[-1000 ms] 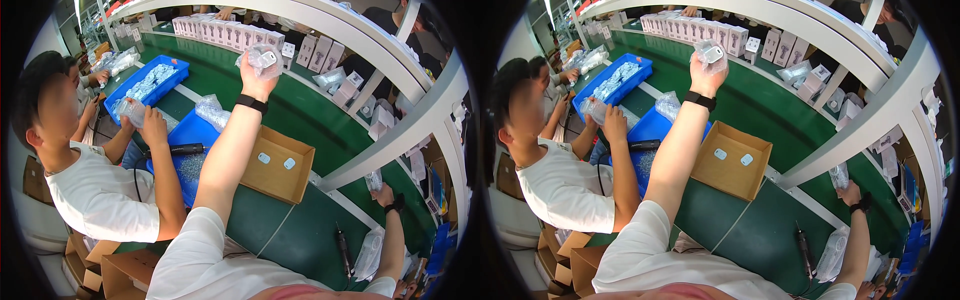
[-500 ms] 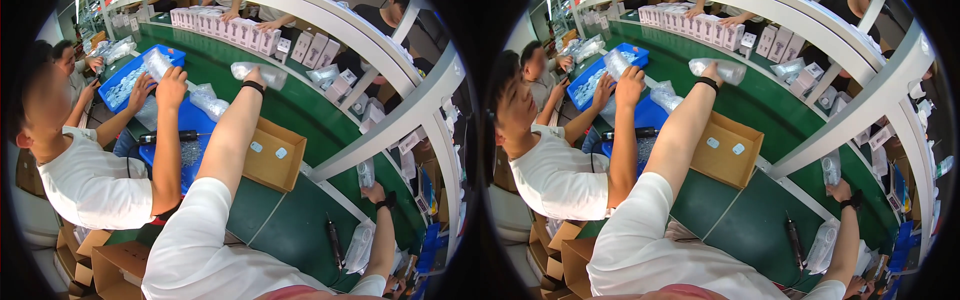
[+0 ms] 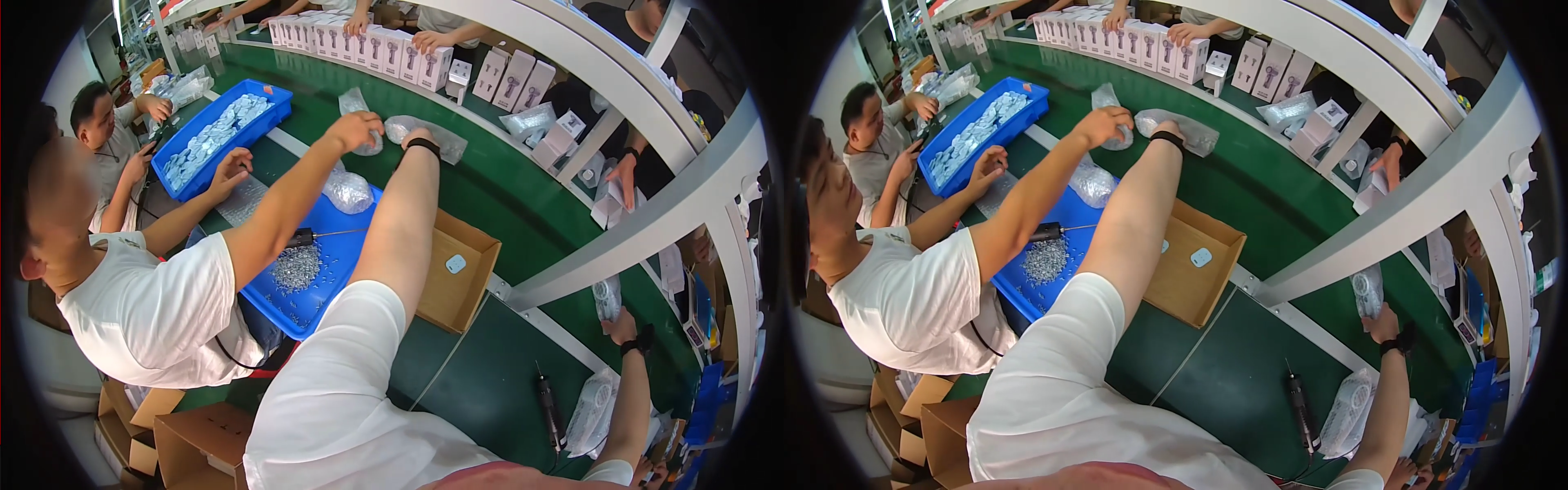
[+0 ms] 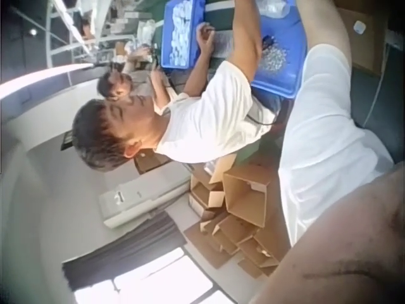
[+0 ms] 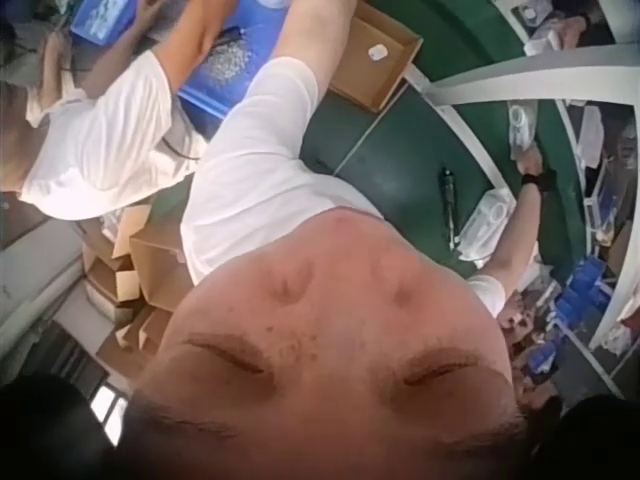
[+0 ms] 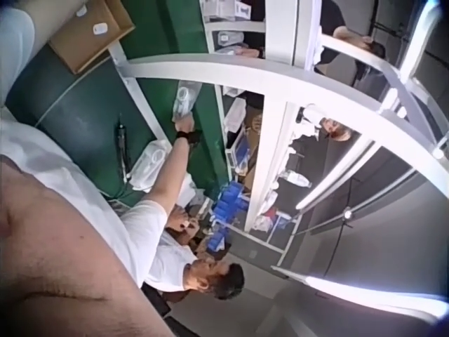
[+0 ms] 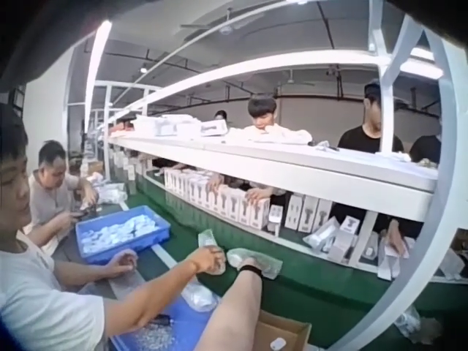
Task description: The person picks up a small white device from a bubble wrap bag, peels a protective film from its surface by hand, and then uses an electric screwdriver to drive a screw into the device. Finally, the person places the device back into the bubble wrap bag and sets it on the green workbench.
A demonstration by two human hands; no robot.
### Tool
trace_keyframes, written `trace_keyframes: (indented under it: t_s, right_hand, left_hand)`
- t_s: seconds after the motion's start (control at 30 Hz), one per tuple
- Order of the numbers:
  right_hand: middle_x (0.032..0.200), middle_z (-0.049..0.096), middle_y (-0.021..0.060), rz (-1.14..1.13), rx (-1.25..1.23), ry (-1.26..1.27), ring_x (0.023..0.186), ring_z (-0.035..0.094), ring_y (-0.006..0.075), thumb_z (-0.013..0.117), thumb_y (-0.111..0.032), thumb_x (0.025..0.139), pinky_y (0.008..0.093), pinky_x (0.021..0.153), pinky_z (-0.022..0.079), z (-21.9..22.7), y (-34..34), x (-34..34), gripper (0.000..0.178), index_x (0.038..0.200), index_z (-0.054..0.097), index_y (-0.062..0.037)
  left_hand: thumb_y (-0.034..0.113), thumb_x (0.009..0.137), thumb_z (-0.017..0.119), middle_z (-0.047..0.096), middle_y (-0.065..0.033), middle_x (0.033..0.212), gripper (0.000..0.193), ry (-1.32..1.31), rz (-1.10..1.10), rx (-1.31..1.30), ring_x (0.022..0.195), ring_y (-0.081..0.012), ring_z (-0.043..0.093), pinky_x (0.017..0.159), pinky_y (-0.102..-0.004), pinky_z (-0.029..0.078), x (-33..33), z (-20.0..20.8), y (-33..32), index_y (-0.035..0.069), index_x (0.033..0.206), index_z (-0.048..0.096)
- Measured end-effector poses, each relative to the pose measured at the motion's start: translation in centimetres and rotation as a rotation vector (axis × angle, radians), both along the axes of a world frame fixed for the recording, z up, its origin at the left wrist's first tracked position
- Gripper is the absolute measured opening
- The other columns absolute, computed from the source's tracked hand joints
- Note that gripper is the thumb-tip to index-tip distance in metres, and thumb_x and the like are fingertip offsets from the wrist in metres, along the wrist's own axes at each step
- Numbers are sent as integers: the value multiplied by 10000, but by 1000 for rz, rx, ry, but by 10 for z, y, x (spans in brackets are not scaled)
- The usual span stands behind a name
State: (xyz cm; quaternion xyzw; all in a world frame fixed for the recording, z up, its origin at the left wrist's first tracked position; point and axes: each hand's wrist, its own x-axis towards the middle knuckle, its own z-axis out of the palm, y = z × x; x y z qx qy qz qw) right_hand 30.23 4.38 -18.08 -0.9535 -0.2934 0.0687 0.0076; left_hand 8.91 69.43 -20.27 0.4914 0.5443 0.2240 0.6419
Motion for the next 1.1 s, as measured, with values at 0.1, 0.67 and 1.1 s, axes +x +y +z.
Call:
trace_keyframes:
  t_s: [0.1, 0.67, 1.1]
  right_hand:
    - [1111, 654, 278, 11, 29, 16, 1067, 617, 439, 818, -225, 730, 477, 891, 503, -3, 2, 3, 502, 1091, 583, 34]
    - [1083, 669, 253, -34, -43, -53, 1050, 625, 434, 829, -196, 702, 479, 889, 514, -8, -21, 24, 528, 1106, 564, 18]
    - [1048, 682, 248, -77, -47, -106, 1022, 642, 427, 837, -218, 679, 468, 871, 524, -12, -37, 30, 550, 1093, 565, 22]
  left_hand:
    - [291, 913, 577, 542, -133, 1421, 520, 64, 66, 31, 1308, -275, 513, 1085, -348, 397, -9, 3, -5, 50, 1372, 540]
    - [563, 749, 728, 539, -229, 1400, 833, 918, -588, 713, 1290, -360, 527, 1117, -377, 385, -109, 26, 47, 4, 1347, 574]
    - [481, 726, 794, 592, -234, 1328, 762, 883, -334, 722, 1236, -342, 575, 1071, -396, 439, -120, 4, 73, 7, 1295, 613]
